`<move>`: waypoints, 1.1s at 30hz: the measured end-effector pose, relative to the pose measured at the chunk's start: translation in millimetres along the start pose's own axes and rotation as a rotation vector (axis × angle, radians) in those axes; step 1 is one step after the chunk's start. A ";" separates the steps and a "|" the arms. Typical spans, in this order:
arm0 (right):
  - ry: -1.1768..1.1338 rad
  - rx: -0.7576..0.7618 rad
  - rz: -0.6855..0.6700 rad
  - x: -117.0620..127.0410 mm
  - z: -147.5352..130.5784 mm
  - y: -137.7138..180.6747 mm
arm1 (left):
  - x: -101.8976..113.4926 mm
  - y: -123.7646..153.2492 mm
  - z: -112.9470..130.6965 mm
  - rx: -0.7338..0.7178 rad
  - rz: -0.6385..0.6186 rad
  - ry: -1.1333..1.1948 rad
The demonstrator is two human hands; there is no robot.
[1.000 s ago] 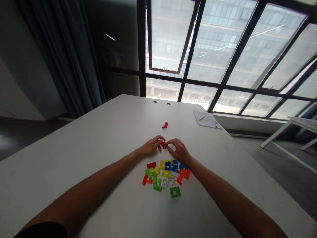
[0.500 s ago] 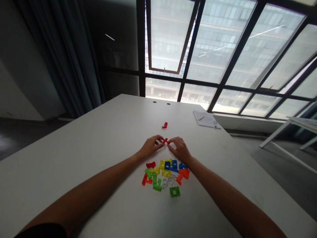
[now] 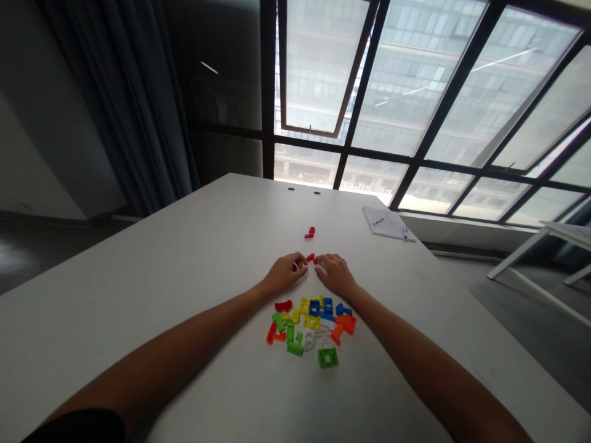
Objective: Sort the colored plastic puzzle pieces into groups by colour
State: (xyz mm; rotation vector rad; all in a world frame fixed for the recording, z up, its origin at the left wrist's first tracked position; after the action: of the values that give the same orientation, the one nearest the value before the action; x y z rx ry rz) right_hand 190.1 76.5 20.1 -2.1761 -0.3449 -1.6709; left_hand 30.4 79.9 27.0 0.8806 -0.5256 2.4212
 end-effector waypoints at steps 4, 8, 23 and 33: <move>0.062 -0.114 -0.079 -5.2 11.0 -31.0 | 0.4 -0.2 0.5 -0.004 -0.003 -0.001; 0.067 -0.187 -0.073 -8.6 19.7 -42.0 | -1.5 1.5 0.0 0.013 -0.006 0.013; 0.064 -0.056 -0.035 -13.1 18.3 -30.3 | 3.4 26.7 23.1 0.158 -0.973 -0.105; 0.064 -0.044 -0.016 -10.9 15.4 -28.1 | 2.1 14.8 17.2 0.052 -0.872 0.338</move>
State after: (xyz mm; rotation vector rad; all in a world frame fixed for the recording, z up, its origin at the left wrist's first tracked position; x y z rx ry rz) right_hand 189.1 108.8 10.2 -2.1510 -0.3121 -1.7682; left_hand 28.8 60.1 38.1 0.5322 0.0622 1.7132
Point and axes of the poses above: each hand's wrist, its own y-axis away from the middle knuckle, its own x-axis out of the back of the hand, z = x × y, the point moved 8 cm from there along -y, towards the middle knuckle, and after that the axes turned 15 degrees about -z, right-handed, at the moved point
